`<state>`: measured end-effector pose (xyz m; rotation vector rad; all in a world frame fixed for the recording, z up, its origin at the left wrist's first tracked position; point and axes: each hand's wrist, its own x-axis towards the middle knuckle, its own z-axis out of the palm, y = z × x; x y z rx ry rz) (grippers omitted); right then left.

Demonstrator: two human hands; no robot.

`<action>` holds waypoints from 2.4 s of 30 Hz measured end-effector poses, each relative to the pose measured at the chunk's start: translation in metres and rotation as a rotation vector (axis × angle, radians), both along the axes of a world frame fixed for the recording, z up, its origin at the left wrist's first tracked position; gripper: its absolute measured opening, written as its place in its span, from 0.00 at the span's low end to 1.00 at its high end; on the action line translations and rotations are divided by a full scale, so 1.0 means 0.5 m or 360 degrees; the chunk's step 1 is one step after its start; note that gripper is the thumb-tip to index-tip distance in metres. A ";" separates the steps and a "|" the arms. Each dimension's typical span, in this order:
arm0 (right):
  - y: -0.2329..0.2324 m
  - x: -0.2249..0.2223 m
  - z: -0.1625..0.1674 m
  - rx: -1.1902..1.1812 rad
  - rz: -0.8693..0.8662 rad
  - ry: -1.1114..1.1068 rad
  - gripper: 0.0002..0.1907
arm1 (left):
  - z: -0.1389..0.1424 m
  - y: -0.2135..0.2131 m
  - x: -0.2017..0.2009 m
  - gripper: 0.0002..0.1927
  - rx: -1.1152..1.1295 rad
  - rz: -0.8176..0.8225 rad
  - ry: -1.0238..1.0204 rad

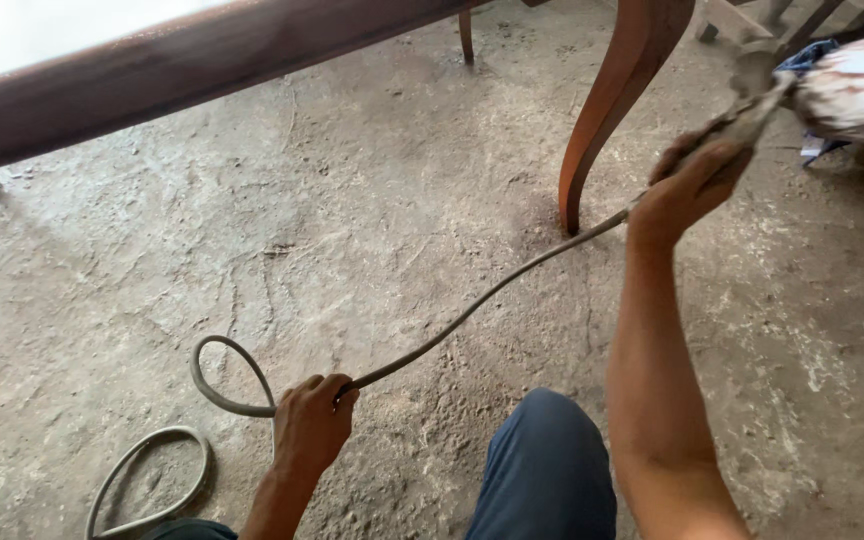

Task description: The person carries a spray gun with a fluid cup connected to an air hose across a workshop floor, arranging the hose as they move around a finished wooden table and chairs. They aim the spray gun downward and spray near the chair legs and floor, repositioning the hose between sprays.

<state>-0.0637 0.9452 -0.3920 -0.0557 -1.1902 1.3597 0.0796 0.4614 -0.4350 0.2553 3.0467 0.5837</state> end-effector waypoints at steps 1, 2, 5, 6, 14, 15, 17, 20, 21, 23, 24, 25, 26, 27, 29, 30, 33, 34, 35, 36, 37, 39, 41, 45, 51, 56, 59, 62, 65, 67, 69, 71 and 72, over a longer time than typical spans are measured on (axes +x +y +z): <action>-0.018 -0.002 -0.008 -0.0030 0.0096 -0.0002 0.23 | -0.001 -0.001 0.000 0.09 -0.0012 0.0009 -0.0004; -0.043 -0.001 -0.017 0.0181 0.0054 -0.0033 0.24 | -0.003 -0.002 -0.001 0.09 -0.0022 0.0019 -0.0007; -0.138 0.016 -0.035 0.0478 0.0240 -0.0020 0.24 | -0.010 -0.011 -0.002 0.09 0.0017 0.0054 0.0031; -0.170 0.026 -0.034 0.0496 0.0305 -0.0024 0.24 | -0.012 -0.015 -0.002 0.09 -0.0007 0.0055 0.0040; -0.384 0.131 0.013 0.0609 0.0919 -0.0085 0.31 | -0.012 -0.035 -0.006 0.10 -0.0066 0.0086 0.0011; -0.389 0.150 0.012 0.0628 0.1029 -0.0136 0.33 | -0.010 -0.035 -0.007 0.10 -0.0055 0.0097 0.0033; -0.381 0.200 0.005 0.0650 0.1226 -0.0246 0.36 | -0.006 -0.035 -0.009 0.10 -0.0041 0.0096 0.0072; -0.322 0.243 -0.003 0.0168 0.1056 -0.0520 0.39 | -0.005 -0.036 -0.005 0.10 -0.0126 0.0100 0.0095; -0.283 0.250 0.000 0.0132 0.0838 -0.0647 0.40 | -0.006 -0.038 -0.003 0.10 -0.0109 0.0092 0.0100; -0.202 0.248 0.004 0.0076 0.0524 -0.0684 0.43 | -0.011 -0.040 0.002 0.09 -0.0075 0.0071 0.0113; -0.160 0.236 0.006 -0.0035 0.0564 -0.0563 0.41 | -0.013 -0.040 0.003 0.10 -0.0071 0.0074 0.0120; -0.114 0.226 0.005 -0.0150 0.0600 -0.0443 0.40 | -0.016 -0.040 0.004 0.10 -0.0070 0.0075 0.0124; -0.073 0.208 0.000 -0.0395 0.0633 -0.0453 0.37 | -0.018 -0.039 0.003 0.10 -0.0070 0.0075 0.0133; -0.040 0.191 -0.014 -0.0643 0.0660 -0.0462 0.35 | -0.020 -0.039 0.002 0.10 -0.0078 0.0070 0.0128; 0.008 0.168 -0.066 -0.1021 0.0659 -0.0567 0.33 | -0.024 -0.036 0.000 0.09 -0.0088 0.0056 0.0129; 0.024 0.150 -0.095 -0.1147 0.0650 -0.0666 0.33 | -0.025 -0.035 -0.001 0.10 -0.0112 0.0055 0.0135; 0.045 0.124 -0.203 -0.1318 0.0658 -0.0822 0.34 | -0.030 -0.032 0.001 0.10 -0.0161 0.0047 0.0135; 0.050 0.111 -0.233 -0.1438 0.0603 -0.0923 0.34 | -0.031 -0.031 0.005 0.10 -0.0163 0.0039 0.0133; 0.051 0.104 -0.262 -0.1562 0.0547 -0.1033 0.34 | -0.032 -0.031 0.009 0.10 -0.0168 0.0032 0.0123; 0.049 0.105 -0.290 -0.1560 0.0477 -0.1157 0.32 | -0.031 -0.030 0.013 0.10 -0.0166 0.0021 0.0129; 0.041 0.105 -0.312 -0.1553 0.0410 -0.1279 0.31 | -0.029 -0.031 0.015 0.09 -0.0164 0.0013 0.0140; 0.023 0.115 -0.334 -0.1508 0.0327 -0.1399 0.29 | -0.022 -0.033 0.019 0.09 -0.0197 0.0023 0.0113; 0.011 0.124 -0.351 -0.1253 0.0349 -0.1336 0.29 | -0.007 -0.041 0.022 0.09 -0.0260 0.0092 0.0041; -0.003 0.139 -0.292 -0.0661 0.0344 -0.0915 0.25 | 0.028 -0.064 0.015 0.09 -0.0199 0.0149 -0.0015; -0.053 0.069 -0.118 0.0101 0.0155 -0.0313 0.24 | 0.055 -0.118 0.000 0.08 0.0020 0.0244 0.0226; -0.282 -0.013 -0.048 0.0317 0.0315 -0.0088 0.22 | 0.062 -0.238 -0.004 0.08 0.0117 0.0416 0.0503; -0.507 -0.033 -0.064 0.0498 0.0628 -0.0021 0.22 | 0.068 -0.340 0.021 0.09 0.0027 0.0523 0.0583; -0.750 -0.057 -0.098 0.0627 0.0960 0.0037 0.22 | 0.077 -0.426 0.044 0.09 -0.0204 0.0629 0.0360; -1.011 -0.080 -0.132 0.0622 0.1316 0.0142 0.21 | 0.080 -0.492 0.074 0.05 -0.0096 0.0739 0.0308; -1.182 -0.090 -0.133 0.0634 0.1439 0.0214 0.19 | 0.085 -0.545 0.087 0.05 -0.0033 0.0813 0.0329; -1.345 -0.081 -0.120 0.0335 0.1810 0.0112 0.19 | 0.089 -0.603 0.097 0.06 0.0073 0.0941 0.0355; -1.518 -0.069 -0.089 -0.0351 0.2378 -0.0160 0.19 | 0.095 -0.674 0.099 0.06 0.0081 0.1108 0.0280; -1.593 -0.053 -0.069 0.0145 0.2133 -0.0090 0.18 | 0.098 -0.709 0.099 0.07 0.0078 0.1186 0.0242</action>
